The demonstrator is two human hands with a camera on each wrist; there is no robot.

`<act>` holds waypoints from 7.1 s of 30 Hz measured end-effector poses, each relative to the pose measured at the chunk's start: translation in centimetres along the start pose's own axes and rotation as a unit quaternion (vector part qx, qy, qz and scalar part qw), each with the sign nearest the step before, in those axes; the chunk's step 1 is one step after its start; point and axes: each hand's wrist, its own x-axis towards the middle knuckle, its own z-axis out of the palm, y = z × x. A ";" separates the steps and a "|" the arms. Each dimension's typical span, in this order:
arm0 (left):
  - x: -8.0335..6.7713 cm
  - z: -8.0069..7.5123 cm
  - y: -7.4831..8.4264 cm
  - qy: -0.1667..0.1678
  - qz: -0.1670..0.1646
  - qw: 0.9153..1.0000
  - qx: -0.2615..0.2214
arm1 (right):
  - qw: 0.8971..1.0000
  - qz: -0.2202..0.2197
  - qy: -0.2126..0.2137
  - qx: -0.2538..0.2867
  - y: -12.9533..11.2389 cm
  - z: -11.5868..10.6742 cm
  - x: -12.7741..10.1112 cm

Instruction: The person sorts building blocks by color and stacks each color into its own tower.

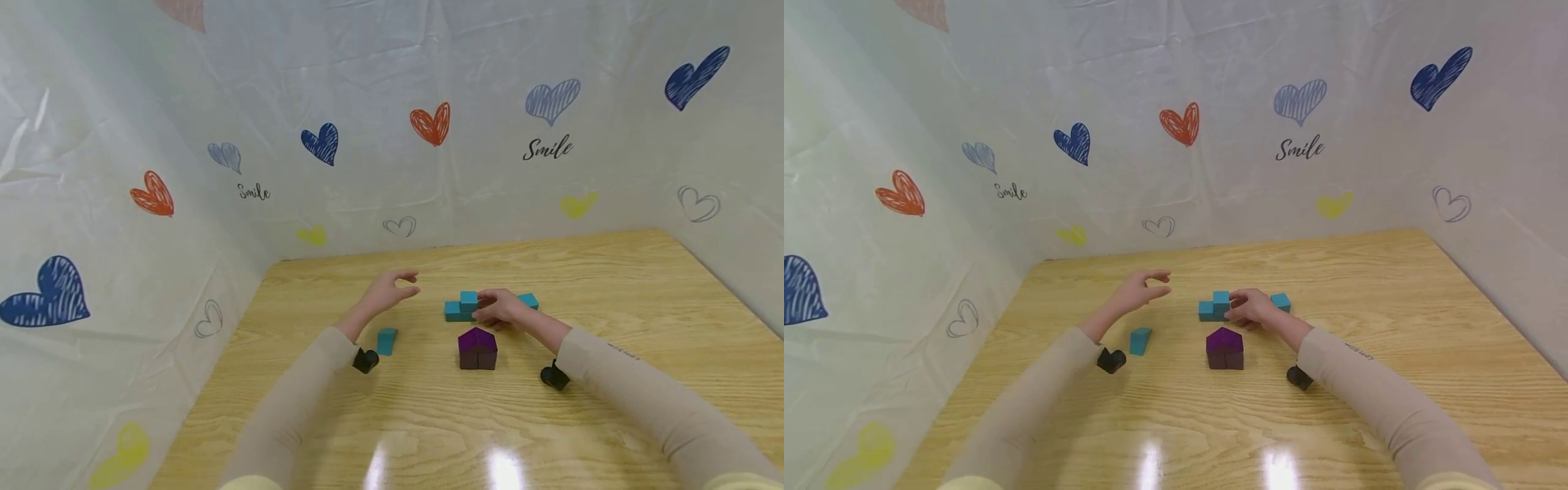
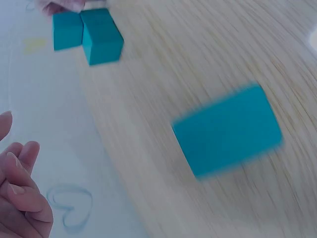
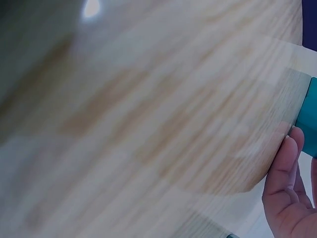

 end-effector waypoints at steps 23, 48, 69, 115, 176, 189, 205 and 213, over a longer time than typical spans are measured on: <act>-5.3 -0.2 -4.2 -0.010 -0.059 0.998 -0.005 | 1.000 0.000 -0.006 0.000 0.0 0.0 0.0; 0.1 5.3 2.3 -0.021 -0.001 1.000 0.003 | 1.000 0.015 0.004 -0.013 -0.2 0.1 0.1; 2.3 8.2 3.7 -0.018 -0.023 0.999 -0.026 | 0.999 0.025 0.016 -0.033 0.0 0.1 0.4; 1.6 6.7 1.0 0.001 -0.033 0.999 -0.039 | 0.993 -0.039 0.056 -0.091 -2.1 -2.3 -1.2; 1.8 6.7 0.9 0.001 -0.063 0.996 -0.058 | 0.989 -0.055 0.018 -0.133 -0.5 -4.9 -1.4; 1.7 6.5 1.1 -0.001 -0.064 0.997 -0.052 | 0.986 -0.074 0.013 -0.146 -2.2 -2.0 0.2; 1.8 6.4 1.3 -0.001 -0.064 0.996 -0.056 | 0.986 -0.067 0.025 -0.149 -2.3 -0.6 1.1; 1.7 6.4 1.5 -0.001 -0.067 0.996 -0.061 | 0.986 -0.070 0.032 -0.150 -2.1 -0.4 1.2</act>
